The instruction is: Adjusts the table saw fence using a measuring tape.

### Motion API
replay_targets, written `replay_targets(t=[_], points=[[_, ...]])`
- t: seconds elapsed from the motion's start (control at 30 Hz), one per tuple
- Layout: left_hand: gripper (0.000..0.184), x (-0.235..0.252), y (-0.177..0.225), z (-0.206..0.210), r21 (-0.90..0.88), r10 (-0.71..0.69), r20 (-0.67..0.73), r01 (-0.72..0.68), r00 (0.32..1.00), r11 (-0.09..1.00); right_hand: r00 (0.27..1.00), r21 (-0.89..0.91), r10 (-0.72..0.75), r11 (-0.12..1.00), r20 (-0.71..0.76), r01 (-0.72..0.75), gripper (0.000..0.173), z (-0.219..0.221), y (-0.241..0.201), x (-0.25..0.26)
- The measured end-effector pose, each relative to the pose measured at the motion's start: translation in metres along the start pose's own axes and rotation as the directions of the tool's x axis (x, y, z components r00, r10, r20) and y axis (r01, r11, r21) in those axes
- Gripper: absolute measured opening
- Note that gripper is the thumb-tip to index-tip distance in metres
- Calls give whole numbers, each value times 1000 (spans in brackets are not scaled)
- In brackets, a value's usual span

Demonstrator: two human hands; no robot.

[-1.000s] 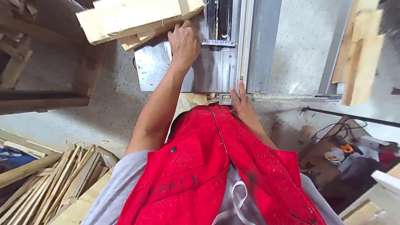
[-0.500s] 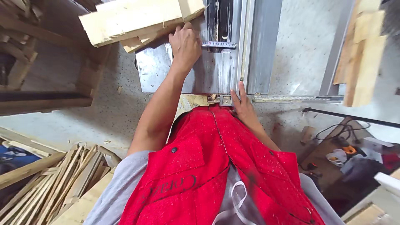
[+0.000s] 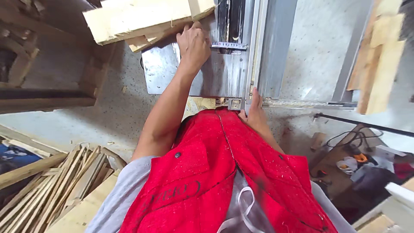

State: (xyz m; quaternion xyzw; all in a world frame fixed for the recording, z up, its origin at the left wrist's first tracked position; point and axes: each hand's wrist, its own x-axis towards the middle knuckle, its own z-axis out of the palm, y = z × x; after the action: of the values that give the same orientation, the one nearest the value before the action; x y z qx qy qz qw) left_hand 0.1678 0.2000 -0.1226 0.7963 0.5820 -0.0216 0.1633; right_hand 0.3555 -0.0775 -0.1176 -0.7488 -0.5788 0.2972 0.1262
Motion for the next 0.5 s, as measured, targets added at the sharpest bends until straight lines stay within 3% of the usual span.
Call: replay_targets(t=[0.1, 0.2, 0.23, 0.27, 0.3, 0.33, 0.37, 0.4, 0.43, 0.5], points=[[30, 0, 0, 1, 1, -2, 0, 2, 1000, 1000, 995, -19, 36, 999, 98, -34, 99, -17, -11, 2], [30, 1, -1, 1, -6, 4, -2, -4, 1000, 1000, 998, 27, 53, 998, 20, -53, 92, -34, -11, 5], [30, 1, -1, 2, -9, 4, -5, -5, 1000, 1000, 996, 94, 73, 993, -42, -69, 85, -37, -4, 8], [30, 0, -2, 2, -7, 5, -8, -5, 1000, 1000, 989, 212, 95, 975, -109, -71, 66, -37, 7, 16], [30, 0, -2, 2, -4, 3, -7, -3, 1000, 1000, 978, 385, 142, 920, -153, -73, 42, -32, 19, 29], [30, 0, -2, 2, -1, 4, -7, -4, 1000, 1000, 971, 591, 214, 799, -109, -110, 41, -25, 29, 43], [30, 0, -1, 2, 0, 5, -7, -5, 1000, 1000, 957, 749, 289, 627, 30, -213, 49, -19, 35, 53], [30, 0, 0, 2, 0, 6, -5, -6, 1000, 1000, 928, 813, 324, 482, 182, -328, 51, -16, 39, 58], [30, 0, 0, 2, -1, 6, -3, -6, 1000, 1000, 900, 821, 339, 406, 273, -402, 50, -14, 40, 61], [31, -1, -1, 0, -14, 1, 2, -1, 1000, 1000, 888, 827, 337, 364, 313, -430, 48, -14, 41, 64]])
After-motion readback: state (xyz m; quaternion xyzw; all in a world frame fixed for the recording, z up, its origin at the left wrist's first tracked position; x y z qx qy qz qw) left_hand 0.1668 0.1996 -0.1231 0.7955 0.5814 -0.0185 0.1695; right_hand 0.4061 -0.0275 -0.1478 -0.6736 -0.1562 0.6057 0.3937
